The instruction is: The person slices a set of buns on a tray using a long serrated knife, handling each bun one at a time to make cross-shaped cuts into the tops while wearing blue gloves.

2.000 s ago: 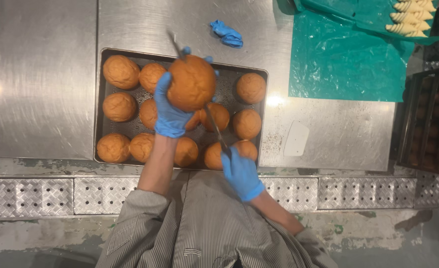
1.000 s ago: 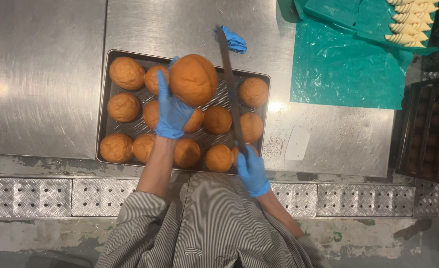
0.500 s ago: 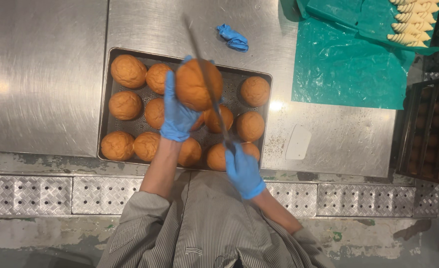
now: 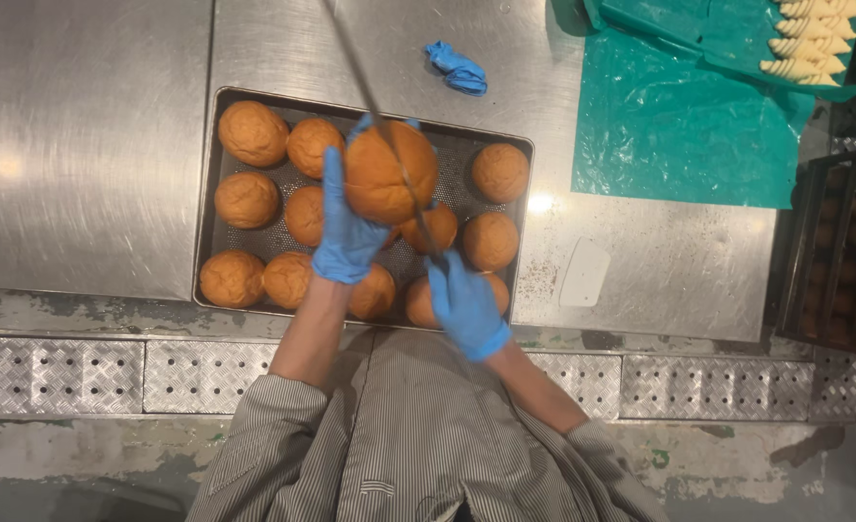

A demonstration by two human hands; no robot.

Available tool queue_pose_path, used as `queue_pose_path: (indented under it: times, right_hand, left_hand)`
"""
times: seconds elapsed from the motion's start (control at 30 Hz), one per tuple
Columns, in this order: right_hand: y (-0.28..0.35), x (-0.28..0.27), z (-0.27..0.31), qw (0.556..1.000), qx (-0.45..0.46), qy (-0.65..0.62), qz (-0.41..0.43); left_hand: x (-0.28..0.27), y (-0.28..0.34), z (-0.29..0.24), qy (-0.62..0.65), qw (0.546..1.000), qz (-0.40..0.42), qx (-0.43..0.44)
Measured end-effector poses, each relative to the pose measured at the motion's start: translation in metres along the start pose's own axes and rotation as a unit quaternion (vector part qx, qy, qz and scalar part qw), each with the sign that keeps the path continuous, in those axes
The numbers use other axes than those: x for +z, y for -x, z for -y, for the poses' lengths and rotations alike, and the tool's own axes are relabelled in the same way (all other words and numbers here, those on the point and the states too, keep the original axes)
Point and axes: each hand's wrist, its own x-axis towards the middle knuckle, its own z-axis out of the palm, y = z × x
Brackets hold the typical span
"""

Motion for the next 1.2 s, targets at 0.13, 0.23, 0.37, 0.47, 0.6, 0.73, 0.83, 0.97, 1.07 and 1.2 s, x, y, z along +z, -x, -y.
queue_pose_path:
  times: [0.13, 0.23, 0.37, 0.47, 0.6, 0.73, 0.83, 0.97, 1.07, 1.2]
  right_hand:
    - [0.039, -0.014, 0.014, 0.947, 0.144, -0.251, 0.143]
    - [0.042, -0.013, 0.008, 0.961, 0.101, -0.234, 0.108]
    - [0.012, 0.018, -0.014, 0.988, -0.114, 0.097, 0.040]
    - [0.007, 0.034, -0.013, 0.981, 0.100, -0.159, 0.049]
    - [0.018, 0.025, -0.014, 0.995, -0.001, -0.055, 0.079]
    - [0.051, -0.001, -0.032, 0.955, 0.103, -0.210, 0.183]
    - [0.074, -0.001, -0.052, 0.976, 0.087, -0.152, 0.128]
    - [0.081, -0.003, -0.050, 0.961, 0.149, -0.210, 0.104]
    - [0.054, 0.000, -0.029, 0.924, 0.254, -0.274, 0.084]
    - [0.019, -0.009, -0.002, 0.922, 0.206, -0.328, 0.029]
  left_hand:
    - [-0.004, 0.003, -0.034, 0.002, 0.997, 0.022, 0.080]
    - [-0.019, 0.010, -0.021, -0.036, 0.996, -0.005, 0.081]
    - [-0.023, 0.007, 0.027, 0.002, 0.999, -0.048, -0.018]
    - [-0.017, 0.008, 0.022, 0.006, 0.999, 0.033, -0.027]
    - [-0.014, 0.000, -0.017, 0.042, 0.999, -0.008, 0.021]
    - [-0.016, 0.008, -0.070, -0.097, 0.983, 0.010, 0.154]
    - [-0.043, 0.009, -0.086, -0.136, 0.968, 0.001, 0.211]
    - [-0.081, -0.001, -0.067, -0.156, 0.958, -0.078, 0.227]
    - [-0.065, 0.000, -0.037, -0.059, 0.987, -0.029, 0.145]
    - [-0.034, -0.008, -0.014, -0.035, 0.991, -0.059, 0.119]
